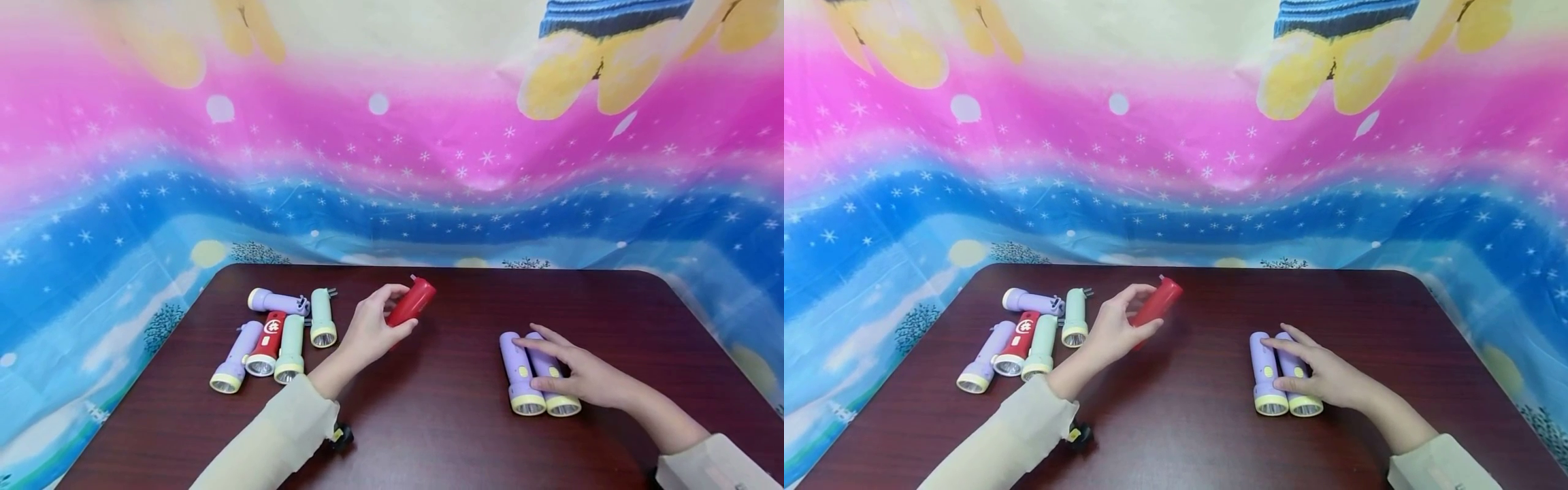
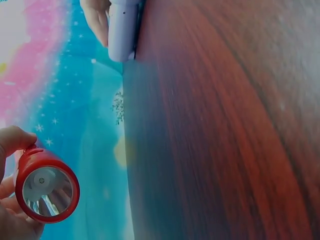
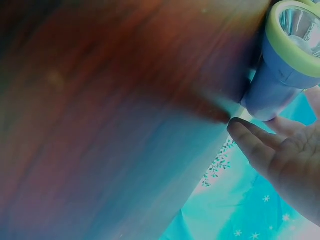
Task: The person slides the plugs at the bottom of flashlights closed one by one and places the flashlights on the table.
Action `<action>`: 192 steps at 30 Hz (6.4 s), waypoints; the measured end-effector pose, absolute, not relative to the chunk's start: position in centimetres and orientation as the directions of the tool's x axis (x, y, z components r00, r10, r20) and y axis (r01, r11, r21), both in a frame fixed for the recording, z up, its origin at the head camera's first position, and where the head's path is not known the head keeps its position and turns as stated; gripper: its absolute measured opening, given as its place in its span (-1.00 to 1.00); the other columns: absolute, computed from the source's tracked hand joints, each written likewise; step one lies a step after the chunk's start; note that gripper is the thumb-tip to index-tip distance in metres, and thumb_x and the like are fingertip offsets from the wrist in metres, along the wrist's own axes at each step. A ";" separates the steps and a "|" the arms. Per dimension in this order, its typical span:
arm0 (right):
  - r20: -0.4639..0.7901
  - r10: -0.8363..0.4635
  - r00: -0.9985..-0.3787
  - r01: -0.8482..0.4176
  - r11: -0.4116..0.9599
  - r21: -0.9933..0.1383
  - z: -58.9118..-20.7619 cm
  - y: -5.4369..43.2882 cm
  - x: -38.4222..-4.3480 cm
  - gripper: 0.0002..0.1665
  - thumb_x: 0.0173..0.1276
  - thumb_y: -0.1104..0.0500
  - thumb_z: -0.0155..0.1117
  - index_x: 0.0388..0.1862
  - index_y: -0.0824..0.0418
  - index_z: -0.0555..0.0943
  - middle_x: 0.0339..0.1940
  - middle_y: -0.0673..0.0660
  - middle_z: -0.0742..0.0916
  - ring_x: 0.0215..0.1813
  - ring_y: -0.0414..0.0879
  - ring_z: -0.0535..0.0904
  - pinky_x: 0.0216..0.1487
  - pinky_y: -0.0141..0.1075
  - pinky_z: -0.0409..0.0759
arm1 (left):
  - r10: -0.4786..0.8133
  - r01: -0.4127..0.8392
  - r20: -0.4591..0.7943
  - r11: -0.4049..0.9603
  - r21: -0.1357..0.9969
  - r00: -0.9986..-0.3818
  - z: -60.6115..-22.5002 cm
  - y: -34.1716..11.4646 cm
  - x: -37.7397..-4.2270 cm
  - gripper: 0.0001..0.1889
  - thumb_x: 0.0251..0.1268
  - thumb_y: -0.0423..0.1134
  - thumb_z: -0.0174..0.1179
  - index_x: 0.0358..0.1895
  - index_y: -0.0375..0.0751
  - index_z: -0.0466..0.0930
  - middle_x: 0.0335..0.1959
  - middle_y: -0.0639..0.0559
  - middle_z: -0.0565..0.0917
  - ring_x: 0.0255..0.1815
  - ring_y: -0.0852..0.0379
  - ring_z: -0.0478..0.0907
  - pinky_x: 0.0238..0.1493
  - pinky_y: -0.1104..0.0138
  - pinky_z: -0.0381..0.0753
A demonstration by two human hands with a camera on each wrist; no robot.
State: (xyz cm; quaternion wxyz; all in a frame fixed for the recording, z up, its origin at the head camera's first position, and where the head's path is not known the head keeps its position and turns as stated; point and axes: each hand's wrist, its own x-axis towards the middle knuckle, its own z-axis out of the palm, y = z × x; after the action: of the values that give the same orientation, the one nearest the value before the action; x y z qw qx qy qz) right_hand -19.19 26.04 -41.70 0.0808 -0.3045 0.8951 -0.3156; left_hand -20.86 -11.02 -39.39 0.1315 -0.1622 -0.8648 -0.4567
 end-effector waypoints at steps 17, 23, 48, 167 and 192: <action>0.054 -0.596 -0.801 -0.508 0.630 -0.588 -41.5 26.0 -19.2 -0.27 0.28 0.03 0.43 0.42 -0.02 0.45 0.50 0.49 0.26 0.40 0.51 0.28 0.08 0.20 0.52 | 0.144 0.416 0.400 0.497 0.762 -0.905 -38.3 -9.6 -18.5 -0.39 -0.02 -0.26 0.53 0.16 -0.12 0.51 0.04 -0.03 0.67 -0.10 0.07 0.66 -0.06 0.26 0.72; 0.059 -0.595 -0.802 -0.511 0.629 -0.586 -41.6 26.0 -19.4 -0.28 0.27 0.04 0.44 0.41 -0.01 0.46 0.49 0.49 0.28 0.40 0.51 0.28 0.07 0.24 0.51 | 0.084 0.414 0.428 0.474 0.777 -0.900 -38.2 -9.2 -18.0 -0.38 -0.04 -0.25 0.54 0.16 -0.12 0.51 -0.01 -0.03 0.68 -0.12 0.08 0.64 -0.10 0.30 0.72; 0.190 -0.469 -0.863 -0.482 0.649 -0.589 -38.8 23.1 -19.9 -0.45 0.37 0.09 0.35 0.33 0.11 0.52 0.28 0.22 0.63 0.16 0.13 0.60 0.02 -0.29 0.65 | 0.078 0.332 0.331 0.424 0.843 -0.940 -39.6 -6.2 -17.0 -0.36 -0.02 -0.17 0.54 0.17 -0.08 0.45 -0.03 0.02 0.66 -0.15 0.15 0.62 -0.15 0.43 0.67; 0.234 -0.598 -0.767 -0.324 0.045 -0.945 -38.2 15.4 -21.7 -0.41 0.30 0.41 0.32 0.28 0.48 0.40 0.08 -0.23 0.69 -0.01 -0.21 0.72 -0.03 -0.34 0.71 | 0.157 0.190 0.152 0.262 0.946 -0.976 -39.8 -5.2 -16.4 -0.63 0.05 -0.19 0.51 -0.10 -0.18 0.61 -0.27 -0.05 0.73 -0.37 0.27 0.64 -0.27 0.43 0.66; 0.174 -0.513 -0.841 -0.239 0.064 -0.969 -38.5 15.2 -21.2 -0.44 0.26 0.38 0.38 0.23 0.47 0.45 -0.01 -0.16 0.77 0.02 -0.24 0.73 -0.05 -0.29 0.72 | 0.154 0.175 0.138 0.262 0.949 -0.978 -40.1 -5.2 -16.4 -0.64 0.06 -0.18 0.51 -0.11 -0.17 0.61 -0.27 -0.03 0.73 -0.38 0.28 0.64 -0.29 0.43 0.67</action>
State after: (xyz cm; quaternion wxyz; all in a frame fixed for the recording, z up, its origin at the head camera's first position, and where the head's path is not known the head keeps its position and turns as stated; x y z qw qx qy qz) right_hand -21.24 15.25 -38.51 0.1082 -0.2608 0.7214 -0.6323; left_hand -16.35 -5.23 -40.07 0.0087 -0.1036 -0.7942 -0.5987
